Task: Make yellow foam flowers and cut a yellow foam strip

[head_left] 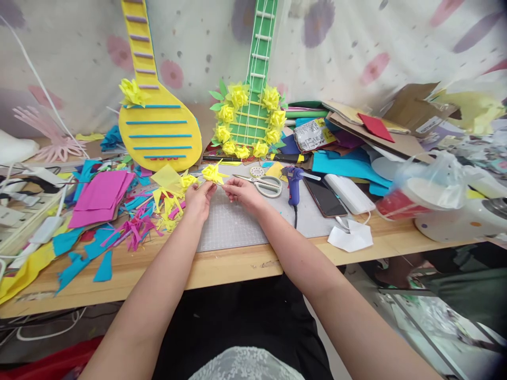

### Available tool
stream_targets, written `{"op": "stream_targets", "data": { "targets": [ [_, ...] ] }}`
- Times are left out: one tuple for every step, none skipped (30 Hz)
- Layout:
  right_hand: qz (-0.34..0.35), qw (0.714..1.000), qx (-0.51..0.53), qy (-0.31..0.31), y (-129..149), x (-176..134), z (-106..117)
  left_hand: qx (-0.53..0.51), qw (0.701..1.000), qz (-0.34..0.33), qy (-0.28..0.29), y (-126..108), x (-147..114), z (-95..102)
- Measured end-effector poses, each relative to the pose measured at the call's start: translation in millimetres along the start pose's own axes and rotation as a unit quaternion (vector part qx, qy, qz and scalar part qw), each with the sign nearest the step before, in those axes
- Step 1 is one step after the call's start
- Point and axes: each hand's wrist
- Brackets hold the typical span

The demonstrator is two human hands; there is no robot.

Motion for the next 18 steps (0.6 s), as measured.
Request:
{"op": "stream_targets", "data": {
  "targets": [
    [0.000, 1.000, -0.008, -0.001, -0.1, 0.1, 0.0, 0.000, 1.000, -0.002, 0.000, 0.0, 0.1, 0.1],
    [0.001, 1.000, -0.016, -0.002, -0.3, 0.3, 0.1, -0.001, 1.000, -0.003, 0.001, 0.1, 0.1, 0.3],
    [0.004, 1.000, -0.023, 0.001, -0.6, 0.5, 0.1, -0.001, 1.000, -0.005, 0.001, 0.1, 0.2, 0.5],
    [0.008, 0.999, -0.032, 0.005, -1.1, 0.7, 0.2, -0.001, 1.000, -0.006, 0.001, 0.1, 0.3, 0.7],
    [0.014, 0.999, -0.041, 0.009, -1.6, 0.9, 0.2, 0.000, 1.000, -0.007, 0.002, 0.1, 0.4, 0.9],
    [0.021, 0.998, -0.051, 0.012, -2.1, 1.2, 0.3, 0.000, 1.000, -0.008, 0.002, 0.1, 0.5, 1.2],
    [0.027, 0.998, -0.060, 0.012, -2.5, 1.5, 0.3, 0.000, 1.000, -0.008, 0.002, 0.0, 0.6, 1.4],
    [0.033, 0.997, -0.067, 0.009, -2.9, 1.7, 0.3, -0.001, 1.000, -0.006, 0.000, -0.1, 0.8, 1.5],
    [0.038, 0.997, -0.074, 0.006, -3.2, 1.8, 0.3, -0.002, 1.000, -0.005, -0.003, -0.1, 1.0, 1.6],
    [0.042, 0.996, -0.081, 0.003, -3.4, 1.9, 0.1, -0.003, 1.000, -0.003, -0.006, -0.2, 1.2, 1.7],
    [0.047, 0.995, -0.087, -0.001, -3.5, 2.0, -0.2, -0.003, 1.000, -0.003, -0.010, -0.1, 1.5, 1.8],
    [0.051, 0.994, -0.094, -0.004, -3.5, 2.0, -0.5, -0.004, 1.000, -0.003, -0.012, 0.0, 1.7, 2.0],
    [0.056, 0.993, -0.100, -0.008, -3.6, 2.0, -0.9, -0.004, 1.000, -0.006, -0.013, 0.3, 2.0, 2.1],
    [0.061, 0.992, -0.107, -0.012, -3.7, 2.0, -1.4, -0.005, 1.000, -0.009, -0.012, 0.6, 2.3, 2.3],
    [0.066, 0.991, -0.115, -0.016, -3.7, 2.0, -1.8, -0.006, 1.000, -0.013, -0.011, 0.9, 2.5, 2.6],
    [0.070, 0.990, -0.123, -0.020, -3.8, 2.1, -2.0, -0.007, 1.000, -0.016, -0.011, 1.2, 2.6, 2.8],
    [0.074, 0.988, -0.131, -0.023, -3.8, 2.1, -2.1, -0.009, 1.000, -0.018, -0.009, 1.5, 2.7, 3.1],
    [0.078, 0.987, -0.138, -0.025, -3.8, 2.0, -2.0, -0.011, 1.000, -0.018, -0.005, 1.6, 2.6, 3.3]
  ]
}}
Point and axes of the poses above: each hand's wrist, its own x-axis towards the middle knuckle, its own z-axis out of the back of the hand, y = z × x, and after that the axes turned 3 degrees about z, right-handed
